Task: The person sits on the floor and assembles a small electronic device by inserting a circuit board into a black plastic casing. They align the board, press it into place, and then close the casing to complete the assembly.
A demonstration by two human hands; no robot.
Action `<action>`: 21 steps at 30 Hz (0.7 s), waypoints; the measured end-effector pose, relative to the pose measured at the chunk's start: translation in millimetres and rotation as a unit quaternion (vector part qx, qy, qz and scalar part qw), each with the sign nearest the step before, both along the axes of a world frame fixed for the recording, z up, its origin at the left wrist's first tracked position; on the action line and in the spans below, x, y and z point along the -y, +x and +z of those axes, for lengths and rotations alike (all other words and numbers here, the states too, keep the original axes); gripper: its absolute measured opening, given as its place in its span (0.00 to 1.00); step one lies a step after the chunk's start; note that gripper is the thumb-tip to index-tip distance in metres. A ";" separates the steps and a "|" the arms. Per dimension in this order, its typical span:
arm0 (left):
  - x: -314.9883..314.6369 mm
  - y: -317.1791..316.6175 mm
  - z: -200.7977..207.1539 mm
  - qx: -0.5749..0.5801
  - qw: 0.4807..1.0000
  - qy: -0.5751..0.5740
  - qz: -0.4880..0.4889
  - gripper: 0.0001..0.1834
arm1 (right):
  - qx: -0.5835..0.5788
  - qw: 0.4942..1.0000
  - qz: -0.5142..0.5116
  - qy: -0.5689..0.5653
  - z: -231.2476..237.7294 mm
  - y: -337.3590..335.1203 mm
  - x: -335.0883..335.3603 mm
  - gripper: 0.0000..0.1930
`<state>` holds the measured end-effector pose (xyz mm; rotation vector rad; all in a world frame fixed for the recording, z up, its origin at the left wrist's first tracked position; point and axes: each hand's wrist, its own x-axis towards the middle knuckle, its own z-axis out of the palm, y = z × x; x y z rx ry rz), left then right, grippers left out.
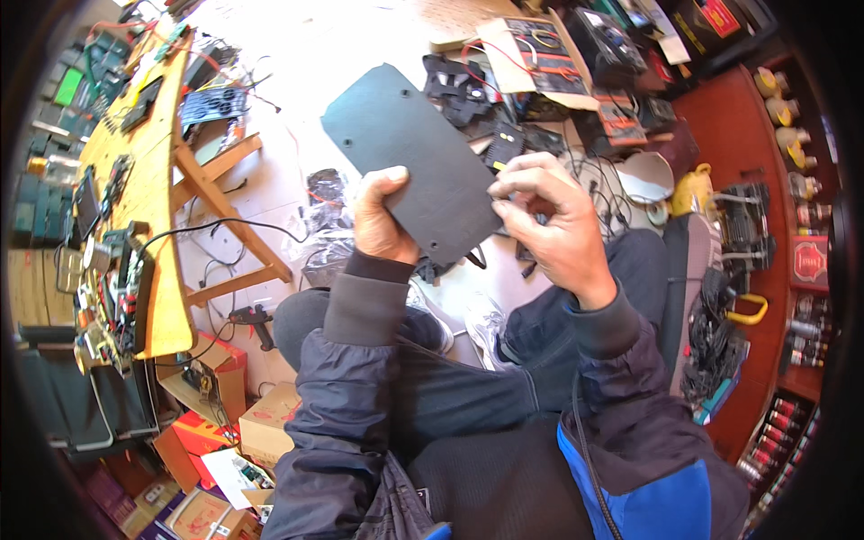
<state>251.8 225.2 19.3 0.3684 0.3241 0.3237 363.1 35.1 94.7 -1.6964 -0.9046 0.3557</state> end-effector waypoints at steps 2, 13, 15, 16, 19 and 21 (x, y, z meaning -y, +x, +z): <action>-3.5 -5.1 -6.3 0.038 0.999 -0.023 -0.024 0.17 | 0.090 0.996 0.011 -0.005 -0.5 3.9 -5.0 0.09; 12.0 -2.6 29.1 -0.039 0.988 0.069 0.135 0.28 | -0.001 0.999 0.009 -0.053 18.1 -1.6 -6.5 0.06; 12.2 -6.6 31.1 -0.050 0.984 0.088 0.147 0.29 | -0.009 0.998 0.016 -0.066 16.9 -1.0 -6.2 0.07; 12.0 -8.0 31.1 -0.051 0.982 0.098 0.153 0.29 | -0.014 0.997 0.018 -0.073 16.1 -1.2 -6.6 0.07; 13.3 -12.3 29.6 -0.054 0.979 0.119 0.159 0.30 | -0.016 0.995 0.025 -0.095 15.5 -4.2 -8.0 0.08; 12.7 -14.8 29.3 -0.053 0.977 0.124 0.163 0.30 | -0.041 0.994 0.016 -0.103 16.6 -8.8 -8.5 0.08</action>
